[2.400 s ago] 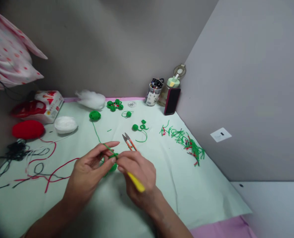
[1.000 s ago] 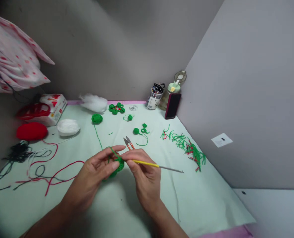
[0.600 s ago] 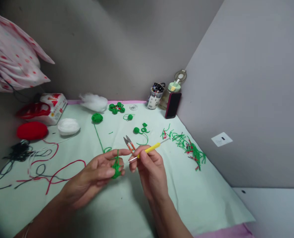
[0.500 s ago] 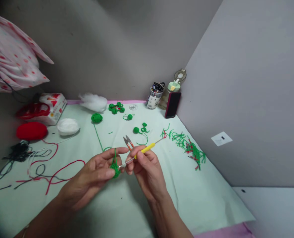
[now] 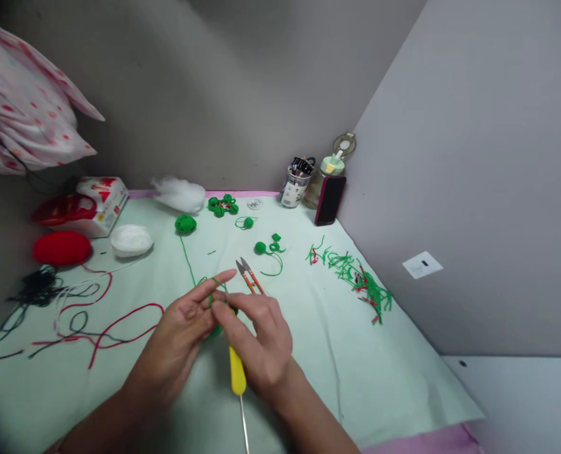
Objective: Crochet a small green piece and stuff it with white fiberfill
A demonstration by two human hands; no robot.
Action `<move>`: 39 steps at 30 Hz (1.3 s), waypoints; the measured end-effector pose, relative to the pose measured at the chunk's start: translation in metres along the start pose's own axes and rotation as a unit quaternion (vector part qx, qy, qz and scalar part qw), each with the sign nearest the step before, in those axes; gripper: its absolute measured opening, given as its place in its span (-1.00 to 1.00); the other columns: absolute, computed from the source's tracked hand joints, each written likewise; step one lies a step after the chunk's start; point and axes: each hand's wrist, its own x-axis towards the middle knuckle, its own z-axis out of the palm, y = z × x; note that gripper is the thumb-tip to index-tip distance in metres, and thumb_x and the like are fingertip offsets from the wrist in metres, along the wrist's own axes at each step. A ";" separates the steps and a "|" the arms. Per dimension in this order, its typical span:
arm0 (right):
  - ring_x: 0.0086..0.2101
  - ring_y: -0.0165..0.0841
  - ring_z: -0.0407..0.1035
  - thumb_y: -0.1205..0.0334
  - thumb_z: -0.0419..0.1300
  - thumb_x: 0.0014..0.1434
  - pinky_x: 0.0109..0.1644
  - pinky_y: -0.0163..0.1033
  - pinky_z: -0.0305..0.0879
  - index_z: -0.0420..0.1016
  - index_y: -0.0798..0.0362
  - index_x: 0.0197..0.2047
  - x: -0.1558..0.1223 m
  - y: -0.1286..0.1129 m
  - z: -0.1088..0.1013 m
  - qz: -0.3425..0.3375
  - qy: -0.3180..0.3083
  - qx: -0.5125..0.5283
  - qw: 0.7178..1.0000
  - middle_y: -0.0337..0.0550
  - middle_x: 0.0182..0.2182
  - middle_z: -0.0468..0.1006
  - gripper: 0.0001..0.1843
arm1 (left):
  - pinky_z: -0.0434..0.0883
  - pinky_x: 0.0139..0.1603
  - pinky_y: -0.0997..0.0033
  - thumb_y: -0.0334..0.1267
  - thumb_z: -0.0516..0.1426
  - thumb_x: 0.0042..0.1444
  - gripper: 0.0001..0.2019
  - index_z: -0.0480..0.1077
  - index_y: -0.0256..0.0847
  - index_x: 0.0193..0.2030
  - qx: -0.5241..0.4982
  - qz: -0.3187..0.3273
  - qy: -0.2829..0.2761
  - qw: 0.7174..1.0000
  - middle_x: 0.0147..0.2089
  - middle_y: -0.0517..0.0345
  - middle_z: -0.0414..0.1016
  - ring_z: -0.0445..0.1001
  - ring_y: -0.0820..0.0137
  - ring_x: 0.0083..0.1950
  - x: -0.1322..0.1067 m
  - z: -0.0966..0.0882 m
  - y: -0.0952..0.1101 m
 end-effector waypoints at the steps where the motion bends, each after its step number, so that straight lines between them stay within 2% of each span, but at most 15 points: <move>1: -0.15 -0.18 0.57 0.42 0.30 0.31 -0.13 -0.06 0.51 0.72 -0.20 0.05 0.001 0.000 -0.001 -0.002 0.008 0.005 1.000 -0.09 -0.16 0.70 -0.64 | 0.35 -0.13 0.50 -0.21 0.48 0.08 -0.55 0.65 -0.14 0.13 -0.023 -0.028 -0.017 0.999 -0.30 0.23 0.50 0.32 0.56 -0.35 0.001 -0.001 0.001; 3: -0.24 -0.22 0.54 0.38 0.24 0.37 -0.20 -0.09 0.49 0.72 -0.15 -0.02 0.005 0.001 -0.003 0.037 0.032 0.086 0.995 -0.10 -0.23 0.68 -0.72 | 0.36 -0.13 0.51 -0.24 0.47 0.07 -0.58 0.67 -0.20 0.09 -0.050 -0.061 -0.041 0.996 -0.37 0.27 0.45 0.23 0.59 -0.42 0.002 -0.002 0.005; 6: -0.39 -0.31 0.45 0.30 0.20 0.43 -0.31 -0.14 0.45 0.71 -0.07 -0.17 0.010 0.002 -0.001 0.117 0.050 0.219 0.967 -0.13 -0.33 0.62 -0.77 | 0.37 -0.05 0.49 -0.31 0.47 0.05 -0.54 0.65 -0.11 0.13 -0.029 -0.014 -0.016 0.999 -0.35 0.28 0.47 0.36 0.52 -0.31 0.001 -0.002 0.007; 7: -0.39 -0.31 0.45 0.29 0.20 0.42 -0.31 -0.14 0.45 0.71 -0.07 -0.17 0.010 0.002 0.001 0.122 0.043 0.218 0.967 -0.12 -0.32 0.62 -0.77 | 0.37 -0.04 0.49 -0.33 0.48 0.05 -0.51 0.63 -0.06 0.16 -0.013 0.010 -0.003 1.000 -0.31 0.27 0.50 0.40 0.49 -0.25 0.001 -0.001 0.006; 9: -0.30 -0.27 0.51 0.35 0.24 0.39 -0.25 -0.12 0.47 0.73 -0.11 -0.10 0.006 0.000 0.005 0.083 0.032 0.134 0.987 -0.10 -0.25 0.65 -0.77 | 0.36 -0.01 0.47 -0.32 0.47 0.07 -0.46 0.59 -0.01 0.22 0.004 0.033 0.005 0.999 -0.25 0.25 0.54 0.44 0.46 -0.19 -0.001 0.001 0.004; 12: -0.20 -0.23 0.54 0.44 0.28 0.32 -0.19 -0.11 0.46 0.73 -0.19 0.00 0.002 -0.001 0.006 -0.003 0.040 0.020 0.999 -0.09 -0.18 0.67 -0.65 | 0.37 -0.08 0.45 -0.28 0.46 0.09 -0.49 0.60 -0.13 0.20 -0.028 -0.028 -0.021 0.999 -0.37 0.30 0.45 0.30 0.55 -0.39 -0.002 0.003 0.002; 15: -0.32 -0.30 0.47 0.37 0.24 0.38 -0.28 -0.16 0.41 0.74 -0.12 -0.10 0.008 0.000 0.002 0.068 0.081 0.134 0.985 -0.13 -0.30 0.63 -0.75 | 0.39 -0.06 0.41 -0.30 0.44 0.10 -0.61 0.66 -0.24 0.09 -0.060 -0.064 -0.024 0.996 -0.50 0.41 0.25 0.02 0.61 -0.53 0.000 0.001 0.007; 18: -0.44 -0.37 0.39 0.23 0.28 0.38 -0.36 -0.21 0.37 0.73 -0.05 -0.22 0.015 0.002 0.002 0.165 0.090 0.284 0.940 -0.17 -0.38 0.57 -0.83 | 0.38 -0.02 0.37 -0.31 0.44 0.07 -0.66 0.69 -0.17 0.03 -0.024 -0.020 -0.007 0.999 -0.41 0.32 0.37 0.19 0.55 -0.45 -0.001 0.000 0.009; 20: -0.44 -0.39 0.38 0.18 0.33 0.35 -0.34 -0.23 0.38 0.74 -0.04 -0.23 0.016 0.004 0.004 0.192 0.071 0.320 0.925 -0.18 -0.36 0.58 -0.86 | 0.36 -0.01 0.37 -0.29 0.46 0.06 -0.64 0.69 -0.09 0.03 0.013 0.007 -0.001 1.000 -0.32 0.24 0.46 0.36 0.46 -0.29 -0.001 0.000 0.007; 23: -0.35 -0.37 0.44 0.15 0.35 0.34 -0.24 -0.23 0.42 0.75 -0.06 -0.20 0.013 0.006 0.008 0.203 0.050 0.314 0.926 -0.15 -0.29 0.64 -0.87 | 0.36 0.06 0.36 -0.25 0.47 0.07 -0.63 0.69 0.01 0.06 0.033 0.017 -0.019 0.999 -0.25 0.20 0.53 0.44 0.39 -0.12 -0.002 0.001 0.002; 30: -0.30 -0.31 0.51 0.10 0.31 0.38 -0.17 -0.17 0.47 0.73 -0.05 -0.14 0.009 0.008 0.006 0.218 0.034 0.298 0.928 -0.10 -0.24 0.70 -0.83 | 0.36 0.18 0.29 -0.23 0.44 0.14 -0.67 0.67 0.02 0.07 0.040 0.007 -0.043 0.998 -0.16 0.16 0.64 0.52 0.35 -0.05 -0.001 0.000 0.002; 32: -0.30 -0.30 0.50 0.11 0.28 0.40 -0.19 -0.17 0.48 0.72 -0.06 -0.14 0.008 0.007 0.006 0.208 0.032 0.280 0.937 -0.12 -0.25 0.69 -0.82 | 0.36 0.15 0.30 -0.21 0.44 0.14 -0.67 0.68 -0.01 0.06 0.039 0.009 -0.039 0.998 -0.21 0.16 0.62 0.53 0.34 -0.07 -0.001 0.000 0.002; 34: -0.27 -0.27 0.52 0.18 0.24 0.43 -0.20 -0.15 0.49 0.72 -0.09 -0.12 0.004 0.004 0.007 0.166 0.029 0.221 0.960 -0.12 -0.26 0.69 -0.82 | 0.36 0.11 0.34 -0.23 0.45 0.12 -0.65 0.67 -0.02 0.07 0.035 0.017 -0.021 0.999 -0.25 0.19 0.60 0.52 0.37 -0.10 -0.001 0.000 0.001; 36: -0.18 -0.21 0.56 0.30 0.24 0.41 -0.14 -0.09 0.51 0.73 -0.15 -0.05 0.000 0.001 0.007 0.082 0.013 0.108 0.991 -0.09 -0.17 0.71 -0.77 | 0.36 0.03 0.40 -0.26 0.47 0.09 -0.58 0.65 -0.03 0.12 0.016 0.023 0.000 1.000 -0.27 0.23 0.57 0.48 0.43 -0.17 0.000 0.000 -0.001; 39: -0.09 -0.18 0.56 0.42 0.26 0.35 -0.05 -0.04 0.51 0.71 -0.23 0.05 -0.002 -0.001 0.005 -0.019 -0.002 -0.009 1.000 -0.09 -0.08 0.70 -0.62 | 0.31 -0.20 0.52 -0.27 0.47 0.08 -0.54 0.64 -0.11 0.16 -0.034 -0.020 -0.004 0.999 -0.38 0.31 0.47 0.25 0.59 -0.43 0.001 0.000 -0.002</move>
